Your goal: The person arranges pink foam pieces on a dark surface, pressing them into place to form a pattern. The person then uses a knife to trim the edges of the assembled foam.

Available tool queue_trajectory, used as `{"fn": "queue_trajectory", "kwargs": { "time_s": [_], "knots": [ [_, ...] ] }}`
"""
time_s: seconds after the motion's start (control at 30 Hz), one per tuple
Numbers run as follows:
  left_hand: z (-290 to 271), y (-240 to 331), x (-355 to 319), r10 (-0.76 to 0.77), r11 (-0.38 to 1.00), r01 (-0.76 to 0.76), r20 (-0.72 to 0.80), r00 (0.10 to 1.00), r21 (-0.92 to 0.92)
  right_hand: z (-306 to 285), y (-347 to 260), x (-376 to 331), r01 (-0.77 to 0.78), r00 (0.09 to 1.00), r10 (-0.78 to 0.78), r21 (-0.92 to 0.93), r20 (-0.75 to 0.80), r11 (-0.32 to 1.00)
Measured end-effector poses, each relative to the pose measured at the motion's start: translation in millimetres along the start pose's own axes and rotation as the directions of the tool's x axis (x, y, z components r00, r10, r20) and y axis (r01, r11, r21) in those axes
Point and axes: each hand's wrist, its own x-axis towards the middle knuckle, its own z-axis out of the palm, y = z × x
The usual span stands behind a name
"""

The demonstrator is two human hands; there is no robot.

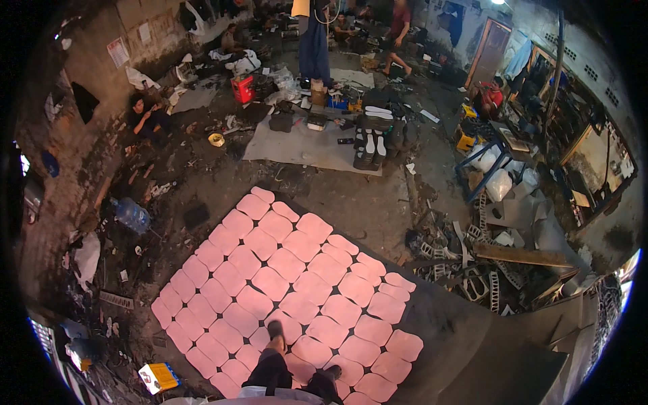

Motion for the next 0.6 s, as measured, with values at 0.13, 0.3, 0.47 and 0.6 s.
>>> {"fn": "queue_trajectory", "kwargs": {
  "time_s": [0.13, 0.3, 0.47, 0.6],
  "knots": [
    [73, 73, 22, -0.005, 0.988, 0.037, 0.207, 0.978, -0.152, -21, -2, 55, 0.010, 0.992, -0.048, -0.318, -0.113, 0.948],
    [87, 149, 100, -0.232, 0.918, 0.299, 0.256, 0.938, -0.262, -80, -297, 134, 0.603, 0.686, -0.615, -0.170, -0.389, 0.780],
    [56, 313, 223, -0.151, 0.647, 0.095, -0.005, 0.989, -0.757, -52, -492, 88, 0.662, 0.746, -0.662, 0.185, -0.069, 0.726],
    [110, 626, 229, 0.608, 0.735, -0.562, 0.001, 0.794, -0.379, 7, -417, 134, 0.581, 0.782, -0.525, 0.087, -0.336, 0.809]
  ]
}}
